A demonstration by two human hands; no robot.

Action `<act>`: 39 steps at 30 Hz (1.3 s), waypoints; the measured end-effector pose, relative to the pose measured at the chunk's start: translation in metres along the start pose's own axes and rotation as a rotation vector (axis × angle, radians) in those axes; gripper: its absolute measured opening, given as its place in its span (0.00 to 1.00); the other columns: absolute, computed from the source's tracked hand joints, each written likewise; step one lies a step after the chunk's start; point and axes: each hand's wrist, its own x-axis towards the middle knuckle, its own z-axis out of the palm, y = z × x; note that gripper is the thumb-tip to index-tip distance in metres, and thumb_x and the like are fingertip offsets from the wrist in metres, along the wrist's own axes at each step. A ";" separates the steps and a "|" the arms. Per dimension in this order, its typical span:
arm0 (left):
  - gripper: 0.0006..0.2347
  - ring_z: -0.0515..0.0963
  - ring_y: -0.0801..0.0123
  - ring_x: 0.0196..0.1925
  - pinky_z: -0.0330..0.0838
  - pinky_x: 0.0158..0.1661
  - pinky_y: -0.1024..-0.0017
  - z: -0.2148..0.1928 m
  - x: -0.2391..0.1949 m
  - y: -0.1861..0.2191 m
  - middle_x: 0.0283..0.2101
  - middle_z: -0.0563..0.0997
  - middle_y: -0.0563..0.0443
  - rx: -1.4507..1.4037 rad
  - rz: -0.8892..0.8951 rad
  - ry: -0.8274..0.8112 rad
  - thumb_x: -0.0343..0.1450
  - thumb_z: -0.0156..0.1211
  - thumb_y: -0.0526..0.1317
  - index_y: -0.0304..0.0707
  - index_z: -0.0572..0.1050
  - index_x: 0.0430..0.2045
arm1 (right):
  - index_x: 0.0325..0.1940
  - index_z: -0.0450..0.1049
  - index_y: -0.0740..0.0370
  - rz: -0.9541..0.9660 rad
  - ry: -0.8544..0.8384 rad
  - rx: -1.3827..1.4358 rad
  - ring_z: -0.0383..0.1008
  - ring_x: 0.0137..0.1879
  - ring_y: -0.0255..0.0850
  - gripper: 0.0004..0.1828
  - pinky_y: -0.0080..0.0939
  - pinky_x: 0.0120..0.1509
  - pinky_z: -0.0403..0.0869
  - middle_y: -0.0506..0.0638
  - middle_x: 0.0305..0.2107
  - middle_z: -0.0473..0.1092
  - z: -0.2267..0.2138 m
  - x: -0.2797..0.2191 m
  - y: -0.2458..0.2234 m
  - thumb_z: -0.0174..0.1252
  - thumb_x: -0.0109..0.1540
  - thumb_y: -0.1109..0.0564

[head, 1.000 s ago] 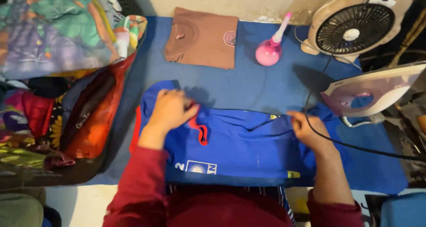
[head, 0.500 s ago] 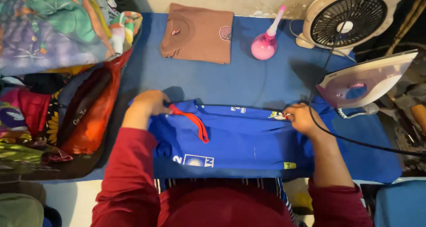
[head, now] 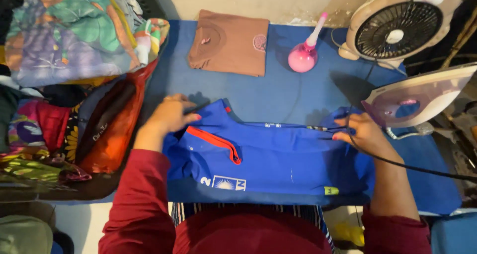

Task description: Ironing and folding a blue t-shirt at an ironing station

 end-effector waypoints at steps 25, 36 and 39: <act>0.28 0.74 0.38 0.58 0.73 0.56 0.47 0.019 0.129 0.009 0.53 0.71 0.36 -0.276 -0.093 0.858 0.62 0.77 0.35 0.39 0.71 0.57 | 0.45 0.79 0.59 0.245 0.698 -0.130 0.74 0.58 0.63 0.18 0.62 0.60 0.75 0.59 0.56 0.69 0.105 0.112 0.066 0.65 0.52 0.70; 0.41 0.70 0.42 0.62 0.71 0.57 0.48 -0.003 0.114 0.018 0.59 0.64 0.41 -0.227 -0.343 0.502 0.62 0.71 0.67 0.55 0.66 0.69 | 0.38 0.81 0.47 0.395 0.510 -0.447 0.78 0.49 0.48 0.08 0.46 0.53 0.80 0.42 0.51 0.70 0.110 0.119 0.059 0.66 0.55 0.56; 0.31 0.77 0.45 0.61 0.75 0.56 0.50 0.047 0.150 -0.005 0.61 0.65 0.43 -0.256 -0.355 0.319 0.63 0.74 0.58 0.55 0.73 0.62 | 0.35 0.77 0.49 0.447 0.635 -0.317 0.78 0.50 0.52 0.08 0.49 0.56 0.78 0.46 0.48 0.72 0.120 0.111 0.111 0.67 0.53 0.58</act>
